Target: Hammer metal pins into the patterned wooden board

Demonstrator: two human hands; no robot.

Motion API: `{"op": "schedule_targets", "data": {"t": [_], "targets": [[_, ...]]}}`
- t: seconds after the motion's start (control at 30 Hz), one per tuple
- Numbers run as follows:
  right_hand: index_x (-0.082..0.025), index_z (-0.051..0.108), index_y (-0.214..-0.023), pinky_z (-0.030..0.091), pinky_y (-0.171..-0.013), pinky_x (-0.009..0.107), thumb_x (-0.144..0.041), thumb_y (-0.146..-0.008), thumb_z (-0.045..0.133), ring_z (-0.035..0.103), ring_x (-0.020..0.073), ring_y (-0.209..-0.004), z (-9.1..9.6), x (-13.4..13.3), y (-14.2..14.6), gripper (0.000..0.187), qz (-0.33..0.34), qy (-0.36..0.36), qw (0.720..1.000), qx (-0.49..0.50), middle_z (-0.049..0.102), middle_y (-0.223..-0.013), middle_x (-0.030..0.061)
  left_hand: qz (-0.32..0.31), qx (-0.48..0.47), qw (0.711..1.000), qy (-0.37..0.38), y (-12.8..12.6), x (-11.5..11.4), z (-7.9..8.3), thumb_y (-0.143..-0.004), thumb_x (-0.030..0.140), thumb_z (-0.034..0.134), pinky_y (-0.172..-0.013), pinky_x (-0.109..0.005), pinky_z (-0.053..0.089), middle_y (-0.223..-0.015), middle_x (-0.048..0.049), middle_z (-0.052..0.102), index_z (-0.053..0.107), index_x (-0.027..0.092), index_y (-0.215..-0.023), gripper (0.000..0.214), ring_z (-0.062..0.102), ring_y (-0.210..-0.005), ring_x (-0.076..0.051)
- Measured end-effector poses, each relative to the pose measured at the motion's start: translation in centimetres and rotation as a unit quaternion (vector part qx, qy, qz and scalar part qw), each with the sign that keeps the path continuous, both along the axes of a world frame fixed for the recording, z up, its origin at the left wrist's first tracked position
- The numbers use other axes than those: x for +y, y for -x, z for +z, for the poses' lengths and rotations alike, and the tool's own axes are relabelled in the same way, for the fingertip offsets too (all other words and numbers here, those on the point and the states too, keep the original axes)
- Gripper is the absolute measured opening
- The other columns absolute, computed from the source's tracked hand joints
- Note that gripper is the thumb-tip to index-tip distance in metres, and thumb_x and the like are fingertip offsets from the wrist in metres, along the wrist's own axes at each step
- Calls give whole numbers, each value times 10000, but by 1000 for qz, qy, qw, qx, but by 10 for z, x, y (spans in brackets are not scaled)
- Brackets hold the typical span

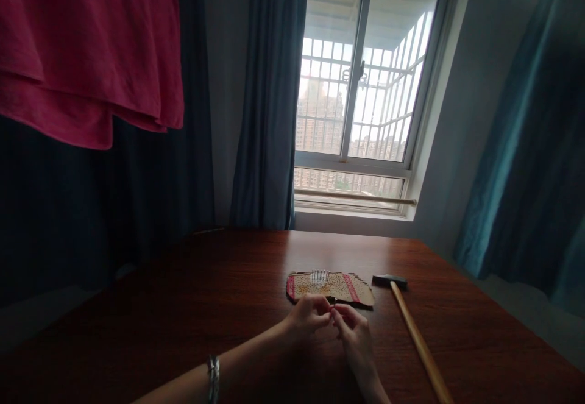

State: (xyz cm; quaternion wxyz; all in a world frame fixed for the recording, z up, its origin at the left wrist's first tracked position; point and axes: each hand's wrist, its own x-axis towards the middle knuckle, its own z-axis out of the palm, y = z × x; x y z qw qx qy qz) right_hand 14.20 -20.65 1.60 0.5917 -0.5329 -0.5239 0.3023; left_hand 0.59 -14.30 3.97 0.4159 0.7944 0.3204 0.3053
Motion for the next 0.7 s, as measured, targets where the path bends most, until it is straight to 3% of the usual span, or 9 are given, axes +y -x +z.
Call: {"op": "schedule_targets", "data": {"t": [0.2, 0.4, 0.53, 0.7], "targets": [[-159, 641, -831, 469, -570, 283, -482, -757, 504, 608, 204, -683, 7, 58, -29, 358, 1, -36, 999, -40, 665, -736, 64, 55, -31, 996, -61, -3, 16, 11, -696, 213, 547, -579, -203, 407, -791, -26, 625, 636, 146, -868, 205, 539, -672, -117], [-170, 673, -764, 461, -670, 325, -456, -708, 553, 618, 220, -689, -1, 120, -52, 315, -9, -49, 993, -105, 686, -717, 69, 154, -89, 982, -65, -12, 74, 13, -703, 181, 486, -655, -228, 428, -803, -37, 637, 641, 160, -866, 227, 565, -744, -142], [-190, 684, -771, 466, -665, 318, -423, -718, 535, 624, 216, -698, -12, 132, -52, 282, 0, -51, 989, -137, 697, -753, 60, 212, -170, 961, 49, -20, 114, 4, -689, 162, 469, -626, -245, 438, -781, -70, 620, 622, 120, -834, 215, 569, -721, -153], [-202, 684, -777, 468, -651, 295, -392, -739, 507, 624, 197, -685, -19, 134, -51, 263, -12, -56, 986, -159, 698, -756, 41, 155, -235, 919, 277, -20, 151, -11, -679, 172, 506, -653, -270, 464, -816, -79, 609, 597, 113, -857, 209, 588, -727, -158]]}}
